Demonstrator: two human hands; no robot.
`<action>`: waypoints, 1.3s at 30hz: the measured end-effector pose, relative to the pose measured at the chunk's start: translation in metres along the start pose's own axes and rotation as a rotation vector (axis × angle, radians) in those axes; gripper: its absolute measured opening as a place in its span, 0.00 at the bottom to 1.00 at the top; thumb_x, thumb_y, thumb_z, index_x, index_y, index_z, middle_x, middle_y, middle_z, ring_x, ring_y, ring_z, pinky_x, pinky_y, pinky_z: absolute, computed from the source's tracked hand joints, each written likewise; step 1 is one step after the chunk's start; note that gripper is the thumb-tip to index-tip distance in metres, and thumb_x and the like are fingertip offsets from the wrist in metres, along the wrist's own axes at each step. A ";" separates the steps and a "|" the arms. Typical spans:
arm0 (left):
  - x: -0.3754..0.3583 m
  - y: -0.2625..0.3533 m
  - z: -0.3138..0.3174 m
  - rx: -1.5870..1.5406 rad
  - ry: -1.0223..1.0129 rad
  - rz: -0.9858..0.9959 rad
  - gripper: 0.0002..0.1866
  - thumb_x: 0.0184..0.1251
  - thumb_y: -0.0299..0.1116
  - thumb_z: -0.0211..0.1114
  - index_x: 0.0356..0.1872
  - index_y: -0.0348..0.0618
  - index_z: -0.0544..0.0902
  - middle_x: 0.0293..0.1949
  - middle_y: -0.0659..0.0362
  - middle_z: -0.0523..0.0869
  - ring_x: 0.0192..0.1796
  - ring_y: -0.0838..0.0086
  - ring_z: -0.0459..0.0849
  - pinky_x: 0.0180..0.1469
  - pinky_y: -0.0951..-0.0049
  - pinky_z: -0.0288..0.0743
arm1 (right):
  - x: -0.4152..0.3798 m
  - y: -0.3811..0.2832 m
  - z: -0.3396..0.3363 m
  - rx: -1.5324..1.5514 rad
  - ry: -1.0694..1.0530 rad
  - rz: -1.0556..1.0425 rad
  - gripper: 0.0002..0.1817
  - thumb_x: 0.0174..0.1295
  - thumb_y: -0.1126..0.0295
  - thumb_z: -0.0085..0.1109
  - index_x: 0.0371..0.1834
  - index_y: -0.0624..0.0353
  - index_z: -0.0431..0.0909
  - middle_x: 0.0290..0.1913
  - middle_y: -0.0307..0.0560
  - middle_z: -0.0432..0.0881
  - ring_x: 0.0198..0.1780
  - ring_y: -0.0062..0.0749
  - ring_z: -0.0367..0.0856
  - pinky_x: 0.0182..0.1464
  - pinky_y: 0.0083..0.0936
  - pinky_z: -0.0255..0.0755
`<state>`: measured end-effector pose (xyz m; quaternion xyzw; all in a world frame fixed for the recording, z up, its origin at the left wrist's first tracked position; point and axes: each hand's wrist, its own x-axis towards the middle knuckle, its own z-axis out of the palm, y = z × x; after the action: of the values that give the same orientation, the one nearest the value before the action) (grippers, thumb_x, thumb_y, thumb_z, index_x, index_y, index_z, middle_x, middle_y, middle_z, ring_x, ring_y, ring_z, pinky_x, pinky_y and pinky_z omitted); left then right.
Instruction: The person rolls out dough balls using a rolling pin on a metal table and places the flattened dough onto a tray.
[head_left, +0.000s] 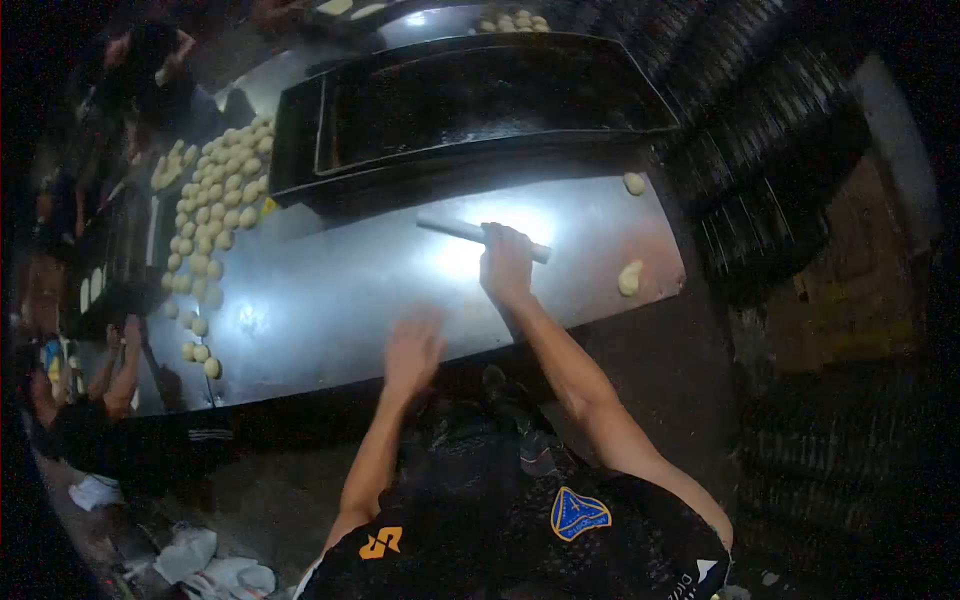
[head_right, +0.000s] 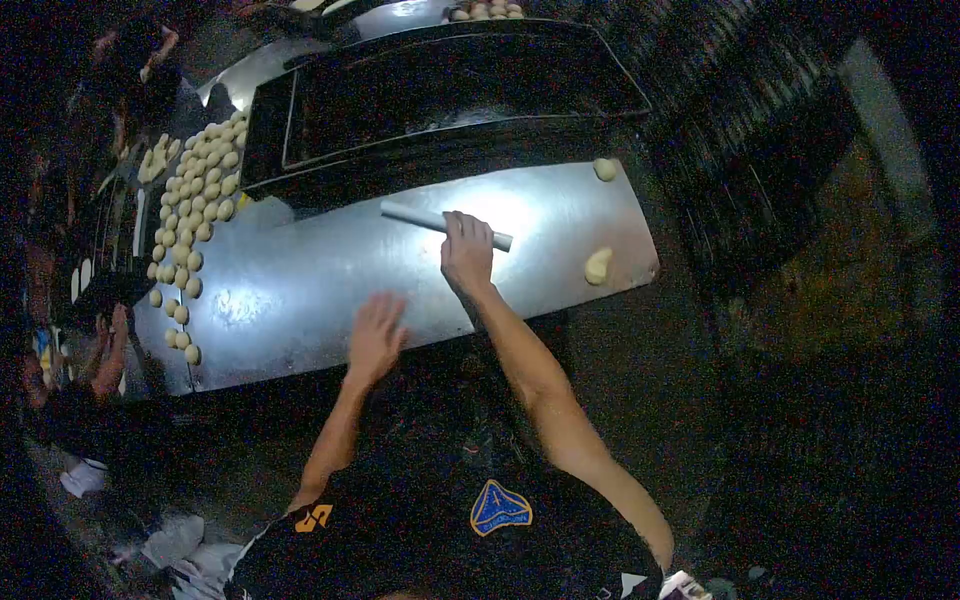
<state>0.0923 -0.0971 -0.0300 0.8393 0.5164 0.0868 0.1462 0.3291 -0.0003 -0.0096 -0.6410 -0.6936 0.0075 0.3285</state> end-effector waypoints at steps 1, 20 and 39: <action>-0.019 -0.017 -0.011 -0.014 0.047 -0.115 0.33 0.73 0.49 0.58 0.75 0.50 0.65 0.77 0.48 0.61 0.78 0.50 0.56 0.78 0.50 0.48 | -0.007 0.000 -0.003 0.002 0.013 0.014 0.24 0.57 0.72 0.54 0.61 0.61 0.73 0.57 0.54 0.77 0.60 0.47 0.72 0.63 0.45 0.62; 0.067 -0.081 -0.054 -0.595 0.362 -0.260 0.23 0.76 0.35 0.57 0.64 0.28 0.74 0.65 0.39 0.75 0.64 0.47 0.76 0.69 0.60 0.68 | -0.052 -0.044 -0.012 -0.145 0.020 0.170 0.24 0.60 0.74 0.51 0.63 0.59 0.72 0.55 0.51 0.77 0.57 0.46 0.73 0.61 0.43 0.64; 0.462 0.261 0.073 -0.394 -0.337 0.539 0.26 0.69 0.43 0.60 0.60 0.32 0.74 0.57 0.36 0.79 0.61 0.42 0.77 0.63 0.50 0.71 | -0.100 0.012 0.080 0.053 0.025 0.332 0.27 0.53 0.59 0.61 0.55 0.62 0.77 0.50 0.60 0.76 0.54 0.57 0.73 0.56 0.57 0.65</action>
<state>0.5422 0.1931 -0.0141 0.9035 0.2189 0.0804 0.3597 0.2989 -0.0546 -0.1227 -0.7379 -0.5737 0.0719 0.3481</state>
